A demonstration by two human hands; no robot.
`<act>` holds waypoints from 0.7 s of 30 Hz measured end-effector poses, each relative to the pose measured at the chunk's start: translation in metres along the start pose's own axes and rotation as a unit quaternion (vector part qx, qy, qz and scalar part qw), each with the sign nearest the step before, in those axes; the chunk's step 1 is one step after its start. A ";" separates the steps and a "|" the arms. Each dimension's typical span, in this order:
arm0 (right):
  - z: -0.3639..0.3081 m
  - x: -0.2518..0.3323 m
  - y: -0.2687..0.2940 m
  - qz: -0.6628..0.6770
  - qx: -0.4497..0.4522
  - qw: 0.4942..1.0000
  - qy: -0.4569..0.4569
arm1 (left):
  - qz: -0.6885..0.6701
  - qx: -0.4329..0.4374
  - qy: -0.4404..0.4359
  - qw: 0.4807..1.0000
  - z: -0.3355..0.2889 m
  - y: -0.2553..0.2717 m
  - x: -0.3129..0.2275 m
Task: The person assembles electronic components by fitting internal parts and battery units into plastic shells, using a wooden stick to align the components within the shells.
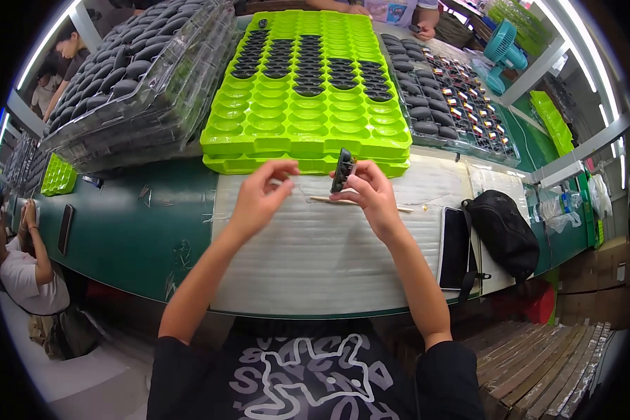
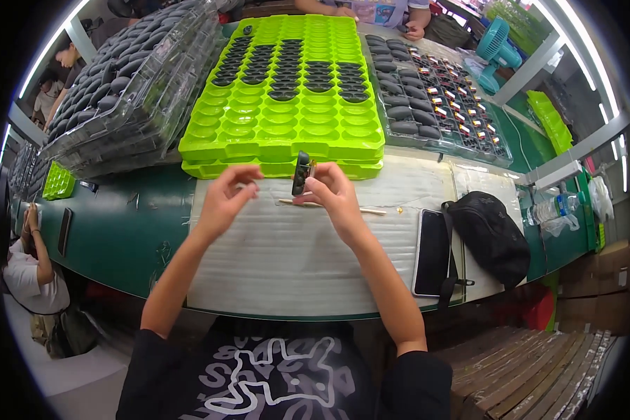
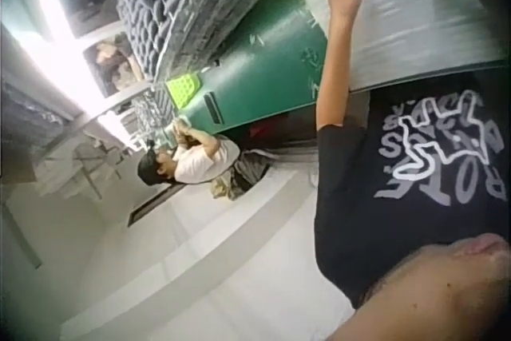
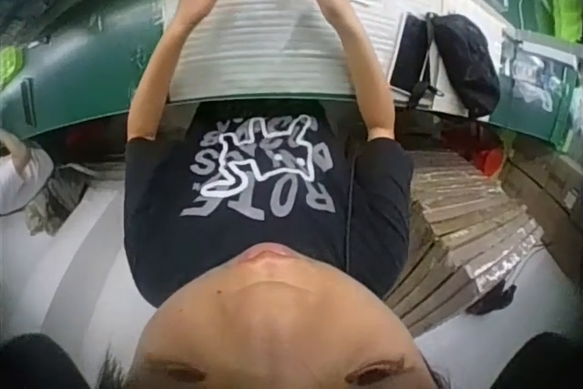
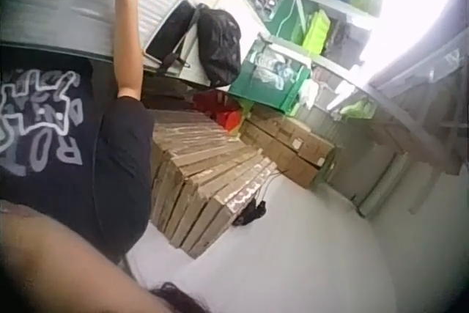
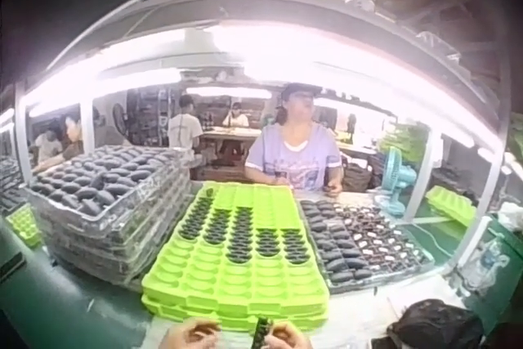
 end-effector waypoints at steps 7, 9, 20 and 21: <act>-0.007 -0.005 0.001 0.012 -0.001 1.000 -0.028 | 0.285 -0.041 -0.074 0.955 0.117 0.039 0.032; -0.005 -0.010 0.002 0.013 -0.002 0.999 -0.029 | 0.390 -0.011 -0.166 0.906 0.148 0.048 0.055; -0.005 -0.011 -0.002 0.046 0.012 0.999 -0.012 | 0.551 0.111 -0.147 0.814 0.192 0.034 0.081; -0.005 -0.010 -0.002 0.047 0.011 0.999 -0.014 | 0.539 0.094 -0.170 0.820 0.191 0.035 0.081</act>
Point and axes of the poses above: each hand's wrist, its own z-axis towards the middle knuckle, its own y-axis out of the back of the hand, x = y × z, the point moved 2 cm from there along z, towards the middle knuckle, and after that the axes turned 13 degrees about -y, right-handed, at the moved point
